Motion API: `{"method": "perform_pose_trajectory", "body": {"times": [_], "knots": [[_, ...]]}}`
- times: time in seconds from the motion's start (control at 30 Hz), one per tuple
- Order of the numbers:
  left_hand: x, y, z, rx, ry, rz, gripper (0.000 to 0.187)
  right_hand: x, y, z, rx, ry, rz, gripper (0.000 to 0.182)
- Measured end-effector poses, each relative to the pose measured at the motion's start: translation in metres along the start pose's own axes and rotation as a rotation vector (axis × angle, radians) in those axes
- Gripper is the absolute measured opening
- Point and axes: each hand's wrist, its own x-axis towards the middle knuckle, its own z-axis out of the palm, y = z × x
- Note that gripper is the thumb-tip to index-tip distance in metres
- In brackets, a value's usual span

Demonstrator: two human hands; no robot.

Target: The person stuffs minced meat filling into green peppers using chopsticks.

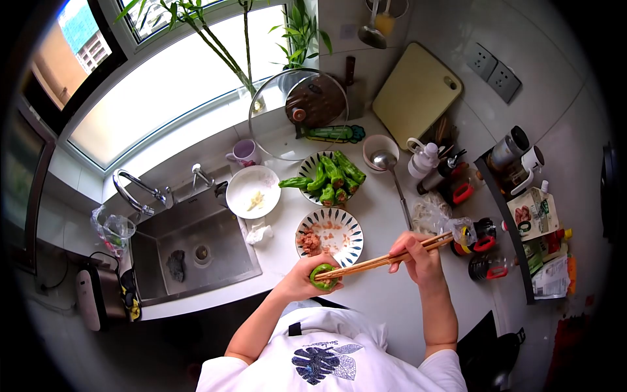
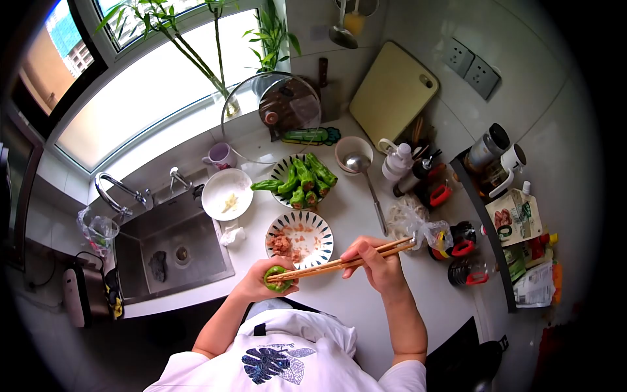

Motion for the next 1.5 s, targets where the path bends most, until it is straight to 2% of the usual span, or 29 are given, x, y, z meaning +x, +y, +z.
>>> {"method": "perform_pose_trajectory", "body": {"times": [0.13,0.2,0.23,0.3,0.37,0.43,0.5,0.57,0.8,0.87,0.9,0.97,1.1,1.2,1.33,1.5], "knots": [[-0.007,0.004,0.006,0.043,0.096,0.040,0.036,0.000,-0.012,0.013,-0.120,-0.055,-0.026,0.041],[-0.012,0.002,0.009,-0.033,0.252,-0.033,0.036,0.000,-0.014,0.018,-0.198,-0.102,-0.135,0.042],[-0.014,-0.001,0.008,-0.031,0.256,-0.030,0.036,-0.001,-0.013,0.019,-0.198,-0.107,-0.136,0.042],[-0.015,-0.006,0.006,-0.006,0.372,0.049,0.037,-0.005,-0.009,0.021,-0.017,-0.015,-0.262,0.044],[-0.017,-0.006,0.005,-0.103,0.375,0.009,0.037,-0.011,0.005,0.018,0.016,0.044,-0.260,0.044],[-0.013,-0.014,0.003,-0.159,0.461,0.061,0.037,-0.016,0.027,0.019,0.096,0.275,-0.192,0.044],[-0.007,-0.013,0.002,-0.198,0.465,0.051,0.036,-0.023,0.042,0.025,0.090,0.381,-0.088,0.044],[0.001,-0.004,0.000,-0.069,0.519,0.073,0.040,-0.027,0.049,0.031,0.107,0.381,-0.110,0.043],[0.015,-0.015,-0.014,-0.119,0.335,0.060,0.039,-0.029,0.029,0.057,-0.117,0.338,-0.234,0.040],[0.018,-0.016,-0.020,-0.120,0.289,0.039,0.039,-0.026,0.013,0.064,-0.348,0.262,-0.240,0.037],[0.019,-0.016,-0.023,-0.115,0.255,0.019,0.038,-0.024,0.002,0.069,-0.352,0.278,-0.241,0.037],[0.020,-0.021,-0.030,-0.058,0.210,0.025,0.038,-0.017,-0.015,0.075,-0.546,0.165,-0.261,0.037],[0.023,-0.027,-0.043,-0.007,0.141,0.050,0.038,-0.021,-0.022,0.063,-0.499,0.240,-0.264,0.039],[0.028,-0.025,-0.050,-0.061,0.110,0.065,0.038,-0.021,-0.002,0.062,-0.218,0.320,-0.292,0.040],[0.031,-0.022,-0.055,-0.193,0.101,0.030,0.037,-0.012,0.026,0.077,-0.167,0.408,-0.150,0.039],[0.030,-0.040,-0.065,-0.159,0.048,0.017,0.038,-0.012,0.022,0.089,-0.256,0.454,-0.168,0.041]]}}
